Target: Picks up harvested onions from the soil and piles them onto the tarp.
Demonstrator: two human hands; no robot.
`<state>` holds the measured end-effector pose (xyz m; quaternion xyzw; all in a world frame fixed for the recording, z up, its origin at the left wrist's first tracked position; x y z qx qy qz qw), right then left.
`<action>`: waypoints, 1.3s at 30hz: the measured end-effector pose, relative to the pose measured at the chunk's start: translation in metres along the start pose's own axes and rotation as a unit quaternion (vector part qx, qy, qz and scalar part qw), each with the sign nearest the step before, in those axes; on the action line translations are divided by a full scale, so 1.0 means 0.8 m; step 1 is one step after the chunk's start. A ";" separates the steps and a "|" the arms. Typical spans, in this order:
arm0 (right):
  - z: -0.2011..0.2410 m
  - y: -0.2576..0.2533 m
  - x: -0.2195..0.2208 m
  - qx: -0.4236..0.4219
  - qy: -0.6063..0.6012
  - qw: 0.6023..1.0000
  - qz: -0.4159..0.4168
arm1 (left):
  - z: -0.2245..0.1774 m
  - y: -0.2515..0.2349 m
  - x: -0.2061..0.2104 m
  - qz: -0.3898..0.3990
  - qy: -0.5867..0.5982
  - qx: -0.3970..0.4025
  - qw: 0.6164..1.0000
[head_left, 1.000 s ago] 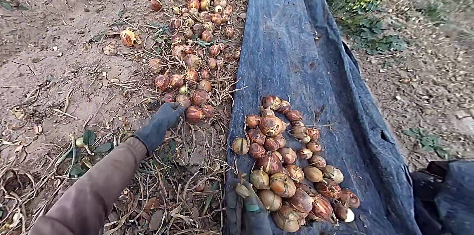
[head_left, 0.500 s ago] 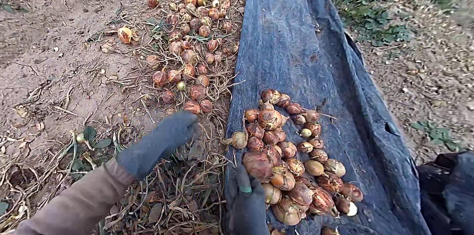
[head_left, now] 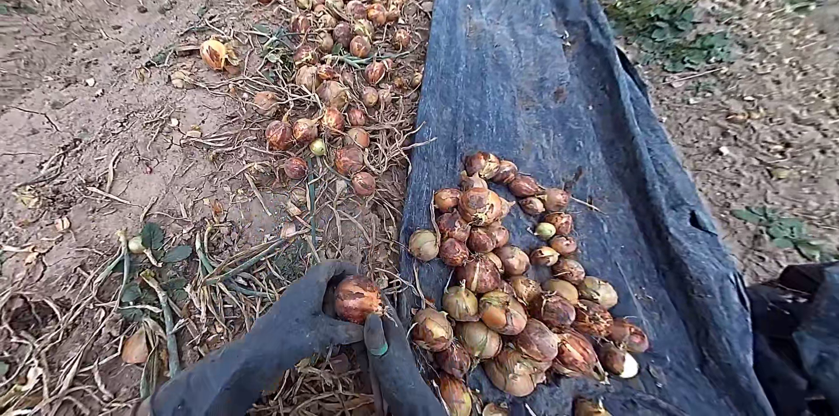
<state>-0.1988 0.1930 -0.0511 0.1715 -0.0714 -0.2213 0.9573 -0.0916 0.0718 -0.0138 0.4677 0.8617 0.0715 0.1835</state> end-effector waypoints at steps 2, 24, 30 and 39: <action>0.022 0.002 0.004 -0.051 -0.028 0.998 0.017 | -0.041 0.002 -0.014 -0.012 -0.035 0.025 0.999; -0.010 0.040 -0.048 0.085 -0.148 0.975 -0.145 | -0.008 -0.257 -0.012 0.017 -0.490 0.042 0.870; -0.031 0.039 -0.046 0.140 -0.176 0.961 -0.163 | 0.060 -0.174 -0.039 -0.020 -0.267 -0.040 0.963; -0.014 0.002 -0.039 0.108 -0.085 0.982 -0.132 | -0.045 -0.030 0.066 0.174 -0.283 0.064 0.941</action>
Point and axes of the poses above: each hand's wrist, its own y-axis away from the middle knuckle, its own x-axis out of the palm, z = x × y, the point moved 8 cm from there along -y, towards the middle knuckle, and after that the axes turned 2 degrees about x, right-handed, at the moved point
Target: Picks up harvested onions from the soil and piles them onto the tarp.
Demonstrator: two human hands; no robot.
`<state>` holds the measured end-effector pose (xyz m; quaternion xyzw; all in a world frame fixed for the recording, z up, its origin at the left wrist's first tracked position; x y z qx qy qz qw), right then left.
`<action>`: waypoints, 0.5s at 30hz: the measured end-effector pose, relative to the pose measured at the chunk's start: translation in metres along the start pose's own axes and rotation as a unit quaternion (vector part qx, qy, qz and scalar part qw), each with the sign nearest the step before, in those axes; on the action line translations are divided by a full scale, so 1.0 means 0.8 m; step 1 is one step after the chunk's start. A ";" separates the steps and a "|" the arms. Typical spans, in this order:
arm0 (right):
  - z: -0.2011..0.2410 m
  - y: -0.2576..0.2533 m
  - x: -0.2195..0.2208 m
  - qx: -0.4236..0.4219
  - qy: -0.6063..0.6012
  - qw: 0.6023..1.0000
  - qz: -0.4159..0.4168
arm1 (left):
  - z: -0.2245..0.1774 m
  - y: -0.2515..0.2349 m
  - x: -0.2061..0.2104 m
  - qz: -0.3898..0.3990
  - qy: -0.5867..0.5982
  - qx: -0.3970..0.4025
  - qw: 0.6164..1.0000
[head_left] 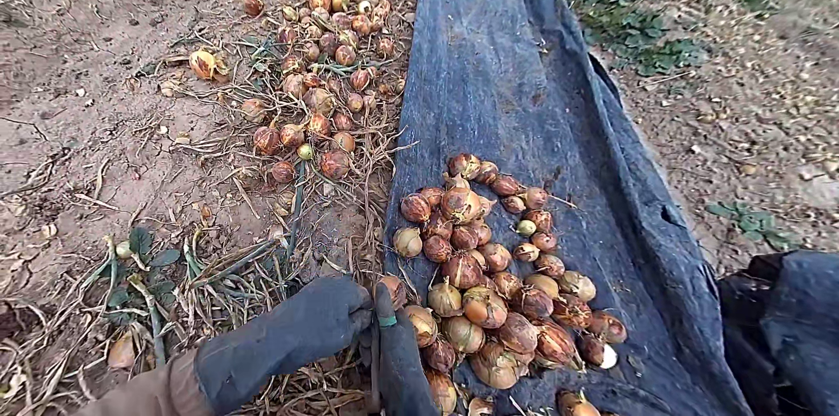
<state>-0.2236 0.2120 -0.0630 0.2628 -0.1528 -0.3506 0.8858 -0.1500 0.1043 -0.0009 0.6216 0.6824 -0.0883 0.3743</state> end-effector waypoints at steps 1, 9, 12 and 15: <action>0.008 -0.005 -0.002 -0.047 0.005 0.999 -0.014 | -0.005 -0.001 -0.005 0.009 -0.028 -0.004 1.000; 0.125 -0.021 -0.063 -0.204 -0.052 0.969 -0.130 | 0.078 -0.158 -0.187 -0.208 -0.273 -0.021 0.939; 0.126 -0.012 -0.050 -0.197 -0.012 0.976 -0.089 | 0.159 -0.211 -0.226 -0.178 -0.238 -0.057 0.953; 0.084 0.003 -0.028 -0.105 -0.042 0.993 -0.038 | 0.190 -0.199 -0.226 -0.140 -0.095 -0.074 0.983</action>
Point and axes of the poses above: each hand's wrist, its own y-axis away from the middle knuckle, its own x-axis out of the palm, z = x × y, the point moved 8 cm from there along -y, towards the middle knuckle, and after that the axes turned 2 degrees about x, right-handed, at the moved point
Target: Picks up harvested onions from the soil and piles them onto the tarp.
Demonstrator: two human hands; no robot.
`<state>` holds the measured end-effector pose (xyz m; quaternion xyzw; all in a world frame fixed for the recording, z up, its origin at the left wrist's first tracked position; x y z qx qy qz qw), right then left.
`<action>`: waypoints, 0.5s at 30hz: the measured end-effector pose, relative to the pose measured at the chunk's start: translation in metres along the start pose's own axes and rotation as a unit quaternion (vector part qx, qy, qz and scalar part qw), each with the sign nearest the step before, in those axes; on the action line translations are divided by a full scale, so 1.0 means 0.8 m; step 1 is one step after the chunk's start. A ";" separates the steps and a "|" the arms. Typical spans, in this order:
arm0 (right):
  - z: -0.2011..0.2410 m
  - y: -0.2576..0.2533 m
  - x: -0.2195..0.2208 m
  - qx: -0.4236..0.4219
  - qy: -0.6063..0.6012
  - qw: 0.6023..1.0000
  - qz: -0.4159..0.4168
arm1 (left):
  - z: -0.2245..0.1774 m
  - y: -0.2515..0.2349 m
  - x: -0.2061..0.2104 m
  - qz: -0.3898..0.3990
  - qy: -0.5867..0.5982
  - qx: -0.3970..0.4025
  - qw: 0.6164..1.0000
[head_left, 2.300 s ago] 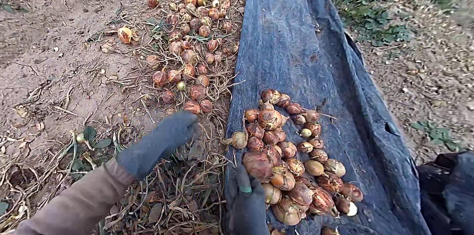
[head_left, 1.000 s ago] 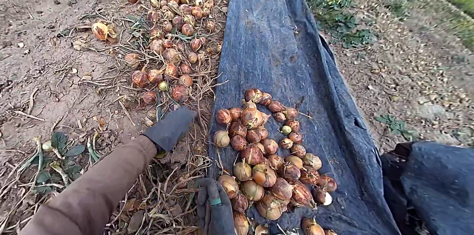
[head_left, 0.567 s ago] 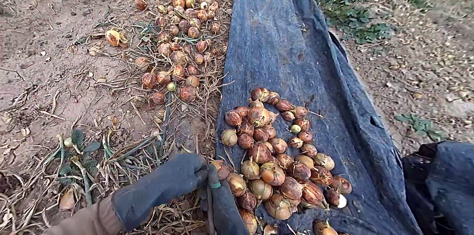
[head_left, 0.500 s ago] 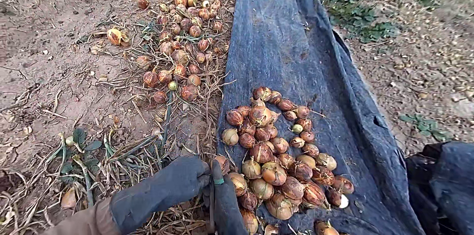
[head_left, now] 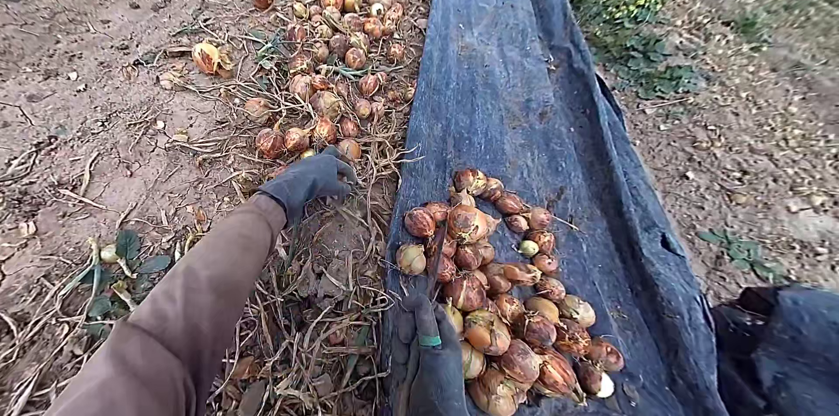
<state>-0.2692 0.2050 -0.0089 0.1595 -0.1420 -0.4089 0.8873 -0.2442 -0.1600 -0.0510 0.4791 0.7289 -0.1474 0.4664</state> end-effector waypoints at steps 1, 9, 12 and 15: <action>-0.020 0.008 0.001 0.030 -0.019 0.999 0.012 | 0.005 0.009 0.007 0.032 0.044 0.006 0.999; -0.095 0.070 0.004 0.165 -0.055 0.985 0.010 | -0.015 0.200 0.115 0.087 -0.013 -0.164 0.982; -0.096 0.072 0.002 0.173 -0.028 0.984 0.038 | -0.006 0.267 0.120 0.071 0.129 -0.214 0.966; -0.096 0.070 0.023 0.130 -0.041 0.976 0.167 | -0.056 0.320 0.129 0.112 0.410 -0.084 0.901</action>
Point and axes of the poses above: each hand's wrist, its own y-axis away from the middle knuckle, its own x-axis out of the palm, z = x × y, the point moved 8 cm from there along -y, towards the middle knuckle, and after that the axes turned 2 degrees about x, right-handed, at the moved point
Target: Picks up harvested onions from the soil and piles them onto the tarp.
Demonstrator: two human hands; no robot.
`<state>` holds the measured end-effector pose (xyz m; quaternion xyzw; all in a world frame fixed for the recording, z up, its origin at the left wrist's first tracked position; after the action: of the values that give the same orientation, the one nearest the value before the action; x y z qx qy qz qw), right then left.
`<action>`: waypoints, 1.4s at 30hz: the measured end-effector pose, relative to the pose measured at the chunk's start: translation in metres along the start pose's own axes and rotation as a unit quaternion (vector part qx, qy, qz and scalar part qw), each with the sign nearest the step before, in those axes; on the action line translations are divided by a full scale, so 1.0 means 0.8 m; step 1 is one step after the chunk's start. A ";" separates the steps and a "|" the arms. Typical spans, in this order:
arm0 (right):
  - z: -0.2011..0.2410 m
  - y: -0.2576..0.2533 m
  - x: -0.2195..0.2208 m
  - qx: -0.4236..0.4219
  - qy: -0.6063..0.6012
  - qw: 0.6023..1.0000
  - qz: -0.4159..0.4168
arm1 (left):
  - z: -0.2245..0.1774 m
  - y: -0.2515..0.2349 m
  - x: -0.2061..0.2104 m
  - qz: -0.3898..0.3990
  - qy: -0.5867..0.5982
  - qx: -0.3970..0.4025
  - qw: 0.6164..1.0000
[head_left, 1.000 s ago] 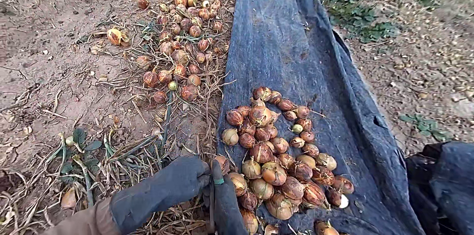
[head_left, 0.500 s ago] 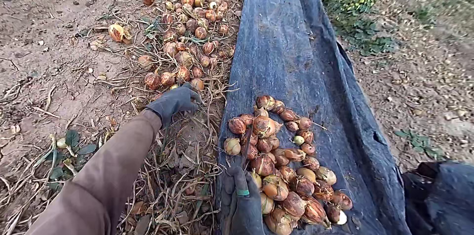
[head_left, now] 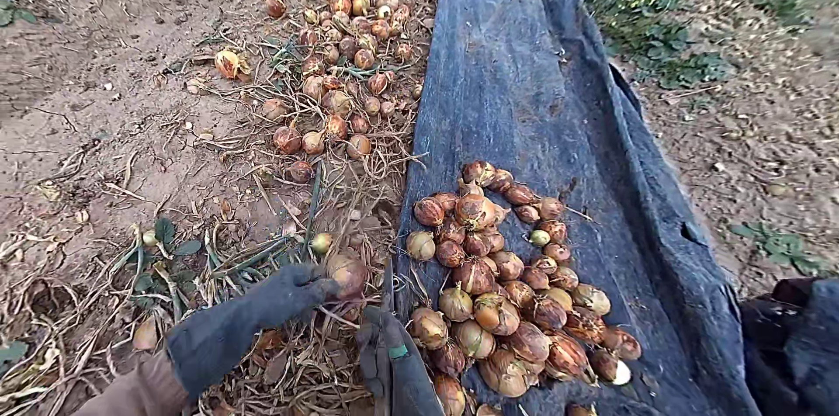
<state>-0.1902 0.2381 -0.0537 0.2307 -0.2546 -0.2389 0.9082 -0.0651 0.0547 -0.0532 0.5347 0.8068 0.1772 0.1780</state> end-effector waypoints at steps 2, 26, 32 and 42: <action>0.011 -0.005 0.022 -0.026 -0.011 0.999 0.045 | -0.032 0.033 0.037 0.097 0.080 0.034 0.992; 0.037 0.005 0.013 -0.080 0.103 0.986 -0.101 | 0.032 0.004 0.000 -0.077 -0.447 -0.216 0.865; -0.035 0.037 0.015 0.072 0.046 0.994 -0.063 | 0.047 0.035 -0.012 -0.071 -0.320 -0.125 0.936; 0.001 0.029 0.044 -0.109 0.324 0.934 -0.102 | -0.059 0.105 0.068 -0.027 -0.325 0.048 0.944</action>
<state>-0.1565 0.2365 -0.0276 0.2195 0.1057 -0.2690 0.9318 -0.0404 0.1310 0.0225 0.5488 0.7269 -0.0500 0.4098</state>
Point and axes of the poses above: each hand's wrist, its own y-axis away from the middle knuckle, its own x-axis out of the palm, z = x × y, the point moved 8 cm from there along -y, towards the middle knuckle, and after that the axes turned 2 degrees about x, right-handed, at the moved point
